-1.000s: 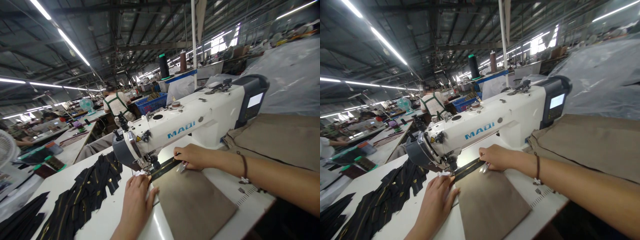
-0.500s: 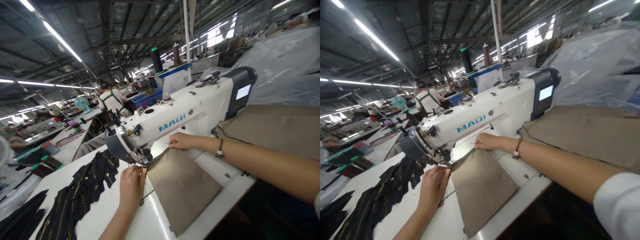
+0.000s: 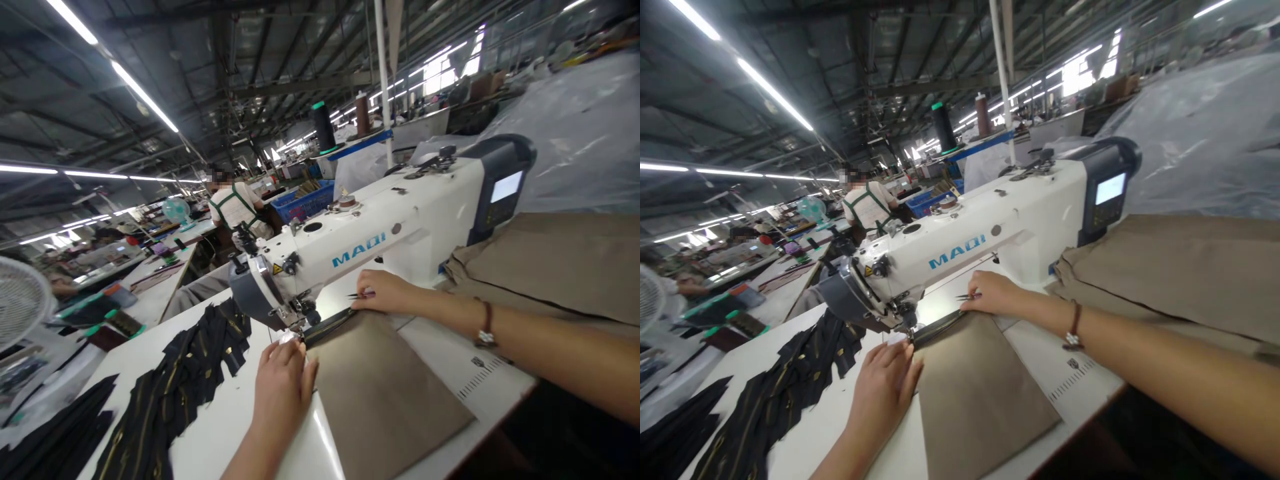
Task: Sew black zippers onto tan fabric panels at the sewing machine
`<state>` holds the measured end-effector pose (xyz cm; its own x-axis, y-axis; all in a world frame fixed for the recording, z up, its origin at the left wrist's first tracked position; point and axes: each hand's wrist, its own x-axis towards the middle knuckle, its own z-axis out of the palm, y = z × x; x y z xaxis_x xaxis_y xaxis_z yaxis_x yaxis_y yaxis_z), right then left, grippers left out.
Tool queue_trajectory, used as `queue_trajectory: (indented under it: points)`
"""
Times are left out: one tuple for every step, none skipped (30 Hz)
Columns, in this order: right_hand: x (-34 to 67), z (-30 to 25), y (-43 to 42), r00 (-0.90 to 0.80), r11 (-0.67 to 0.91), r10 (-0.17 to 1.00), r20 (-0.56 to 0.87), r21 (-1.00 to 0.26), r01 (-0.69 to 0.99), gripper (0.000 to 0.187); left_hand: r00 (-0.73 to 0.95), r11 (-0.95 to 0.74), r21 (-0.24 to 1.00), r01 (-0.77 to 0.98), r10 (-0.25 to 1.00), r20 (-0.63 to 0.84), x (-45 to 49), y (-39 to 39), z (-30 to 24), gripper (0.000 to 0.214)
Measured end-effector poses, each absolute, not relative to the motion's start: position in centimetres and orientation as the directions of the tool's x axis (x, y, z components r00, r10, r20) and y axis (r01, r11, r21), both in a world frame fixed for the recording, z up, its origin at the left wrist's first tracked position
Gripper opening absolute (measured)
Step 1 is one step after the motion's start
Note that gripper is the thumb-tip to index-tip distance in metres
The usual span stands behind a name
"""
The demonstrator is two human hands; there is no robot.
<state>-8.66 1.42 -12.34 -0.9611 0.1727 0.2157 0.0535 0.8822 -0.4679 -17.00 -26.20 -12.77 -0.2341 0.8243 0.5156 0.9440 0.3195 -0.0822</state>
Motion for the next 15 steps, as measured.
queue_trajectory:
  points:
    - [-8.3,-12.5,1.1,-0.954,0.879,0.207,0.216,-0.469,0.084,0.028,-0.245,0.332,-0.089,0.939,0.828,0.505,-16.7,-26.3,-12.9,0.019]
    - [-8.1,-12.8,0.8,-0.95,0.875,0.233,0.21,-0.471,0.111,0.033,-0.267,0.352,-0.087,0.932,0.827,0.495,-16.4,-26.4,-13.0,0.019]
    - [-7.9,-13.0,0.6,-0.947,0.871,0.249,0.204,-0.474,0.128,0.035,-0.295,0.376,-0.077,0.924,0.825,0.483,-16.2,-26.4,-13.1,0.019]
    - [-7.9,-13.3,0.3,-0.945,0.869,0.259,0.199,-0.476,0.138,0.034,-0.324,0.397,-0.065,0.915,0.824,0.466,-15.9,-26.4,-13.1,0.02]
    - [-7.9,-13.5,0.1,-0.943,0.867,0.266,0.199,-0.478,0.144,0.029,-0.351,0.415,-0.051,0.908,0.822,0.448,-15.7,-26.3,-13.2,0.02]
    - [-7.9,-13.8,-0.1,-0.941,0.866,0.27,0.204,-0.478,0.145,0.025,-0.377,0.433,-0.035,0.901,0.819,0.432,-15.5,-26.3,-13.2,0.02]
    - [-7.9,-14.1,-0.4,-0.939,0.868,0.271,0.21,-0.475,0.144,0.021,-0.404,0.451,-0.017,0.892,0.814,0.417,-15.4,-26.2,-13.2,0.02]
    - [-7.8,-14.4,-0.6,-0.937,0.87,0.272,0.221,-0.472,0.141,0.019,-0.43,0.47,0.0,0.883,0.808,0.402,-15.2,-26.1,-13.2,0.02]
    - [-7.7,-14.6,-0.9,-0.931,0.873,0.275,0.241,-0.469,0.137,0.018,-0.453,0.486,0.016,0.874,0.802,0.389,-15.0,-26.0,-13.1,0.021]
    - [-7.3,-14.9,-1.1,-0.918,0.875,0.283,0.277,-0.466,0.129,0.017,-0.474,0.502,0.028,0.864,0.795,0.378,-14.9,-25.9,-13.1,0.022]
    - [-6.8,-15.0,-1.2,-0.898,0.879,0.293,0.327,-0.463,0.118,0.018,-0.489,0.514,0.035,0.857,0.791,0.367,-14.8,-25.8,-13.0,0.024]
    - [-6.1,-15.0,-1.2,-0.871,0.883,0.3,0.388,-0.458,0.1,0.017,-0.499,0.522,0.037,0.852,0.79,0.357,-14.7,-25.7,-13.0,0.028]
    - [-5.1,-14.8,-1.0,-0.839,0.89,0.3,0.455,-0.45,0.074,0.016,-0.504,0.526,0.038,0.85,0.79,0.35,-14.6,-25.7,-12.9,0.031]
    - [-3.9,-14.4,-0.6,-0.809,0.9,0.287,0.512,-0.434,0.044,0.015,-0.508,0.529,0.039,0.847,0.788,0.349,-14.6,-25.6,-12.9,0.034]
    - [-2.6,-13.7,0.0,-0.784,0.911,0.264,0.562,-0.412,0.012,0.016,-0.513,0.533,0.043,0.845,0.785,0.348,-14.5,-25.6,-13.0,0.035]
